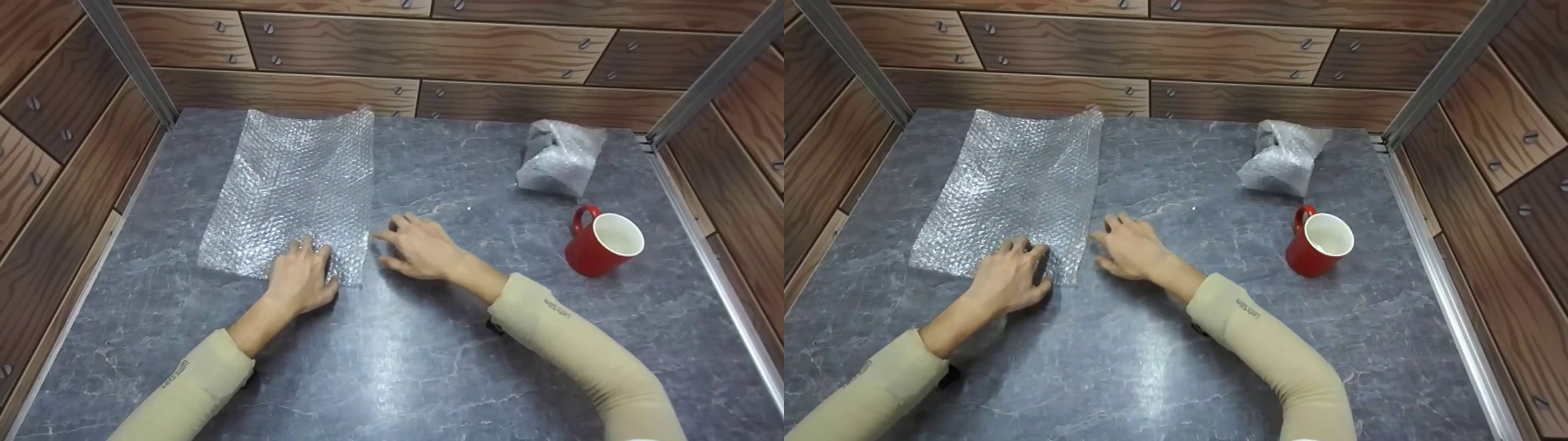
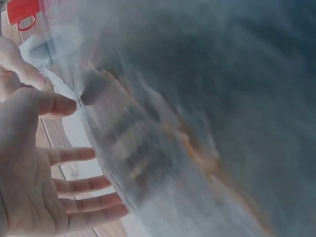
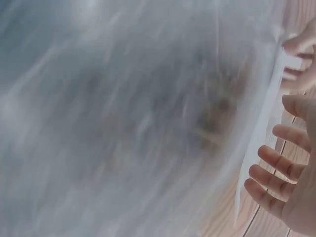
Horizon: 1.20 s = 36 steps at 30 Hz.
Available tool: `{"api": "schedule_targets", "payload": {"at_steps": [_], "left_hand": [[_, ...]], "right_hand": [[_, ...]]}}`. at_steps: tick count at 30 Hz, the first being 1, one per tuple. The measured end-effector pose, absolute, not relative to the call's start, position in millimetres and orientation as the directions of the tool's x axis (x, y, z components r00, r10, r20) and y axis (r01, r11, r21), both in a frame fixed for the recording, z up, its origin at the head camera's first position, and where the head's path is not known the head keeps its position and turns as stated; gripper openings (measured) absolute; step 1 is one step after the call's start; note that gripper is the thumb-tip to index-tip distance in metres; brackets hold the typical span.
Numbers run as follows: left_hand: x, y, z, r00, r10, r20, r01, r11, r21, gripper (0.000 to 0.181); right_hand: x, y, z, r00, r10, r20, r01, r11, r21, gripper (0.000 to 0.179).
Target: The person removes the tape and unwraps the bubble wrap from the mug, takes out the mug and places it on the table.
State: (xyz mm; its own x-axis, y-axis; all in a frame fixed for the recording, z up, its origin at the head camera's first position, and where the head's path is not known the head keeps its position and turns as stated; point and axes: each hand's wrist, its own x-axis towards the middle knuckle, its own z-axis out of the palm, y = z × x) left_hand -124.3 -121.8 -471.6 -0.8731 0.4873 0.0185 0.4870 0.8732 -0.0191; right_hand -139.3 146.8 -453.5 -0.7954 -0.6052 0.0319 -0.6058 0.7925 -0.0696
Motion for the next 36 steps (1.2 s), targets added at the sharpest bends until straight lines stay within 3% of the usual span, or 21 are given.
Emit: {"api": "schedule_targets", "payload": {"at_steps": [7,30,36], "left_hand": [[-127.4,-129.4,-472.4,-0.885,0.464,0.032,0.465,0.885,0.002,0.061],[-127.8,-120.9,-471.5,-0.916,0.401,-0.023,0.397,0.912,0.101,0.069],[-127.2,-119.3,-471.3,-0.925,0.379,-0.029,0.373,0.920,0.122,0.068]], "right_hand": [[-146.8,181.4,-439.7,-0.837,-0.544,0.063,-0.548,0.833,-0.083,0.052],[-178.2,359.3,-385.6,-0.926,-0.356,0.128,-0.365,0.930,-0.052,0.069],[-185.7,399.4,-374.7,-0.953,-0.296,0.065,-0.298,0.954,-0.034,0.081]]}}
